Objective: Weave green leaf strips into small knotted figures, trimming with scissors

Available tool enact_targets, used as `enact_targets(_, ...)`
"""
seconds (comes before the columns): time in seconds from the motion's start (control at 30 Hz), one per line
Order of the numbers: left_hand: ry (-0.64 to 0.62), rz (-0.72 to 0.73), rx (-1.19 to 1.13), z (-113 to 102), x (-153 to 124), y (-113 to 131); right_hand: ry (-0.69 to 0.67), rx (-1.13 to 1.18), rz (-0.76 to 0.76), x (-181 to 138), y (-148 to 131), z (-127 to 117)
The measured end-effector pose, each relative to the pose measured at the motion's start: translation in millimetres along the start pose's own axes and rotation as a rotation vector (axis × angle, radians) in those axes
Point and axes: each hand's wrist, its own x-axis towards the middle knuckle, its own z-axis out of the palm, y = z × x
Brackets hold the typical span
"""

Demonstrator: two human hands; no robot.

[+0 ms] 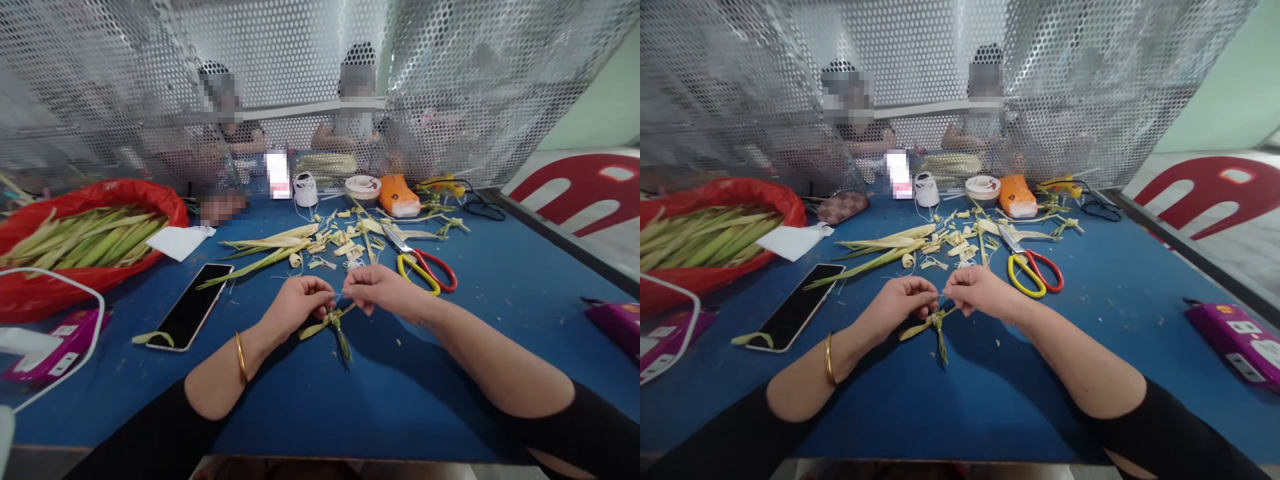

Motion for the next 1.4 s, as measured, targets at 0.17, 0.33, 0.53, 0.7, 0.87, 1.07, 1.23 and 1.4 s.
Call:
enact_targets(0.17,0.072,-0.025,-0.061,-0.4,1.2,-1.7,-0.037,0.019,0.008,-1.4,0.1,-7.1)
enact_targets(0.33,-0.051,-0.005,-0.005,1.4,-2.3,3.4,-0.034,0.122,-0.029,-1.8,0.3,1.6)
enact_targets(0.53,-0.143,0.026,0.075,3.4,-4.8,4.1,0.025,0.366,0.009,-0.3,0.9,6.6)
enact_targets(0.7,-0.112,0.015,0.006,5.3,-5.1,0.7,0.027,0.545,0.019,1.5,3.3,4.1)
enact_targets(0.87,-0.075,0.01,-0.04,6.7,-4.8,1.1,0.019,0.579,0.002,1.0,6.1,3.3)
enact_targets(1.07,-0.023,0.003,-0.074,4.3,-1.6,-2.3,0.034,0.613,-0.047,1.1,7.5,-0.7)
enact_targets(1.23,0.024,-0.066,-0.132,0.2,0.5,-1.3,0.043,0.662,-0.067,1.0,5.8,-1.7)
enact_targets(1.4,0.012,-0.087,-0.146,-0.2,0.7,0.4,0.039,0.618,-0.108,-0.1,4.4,1.7)
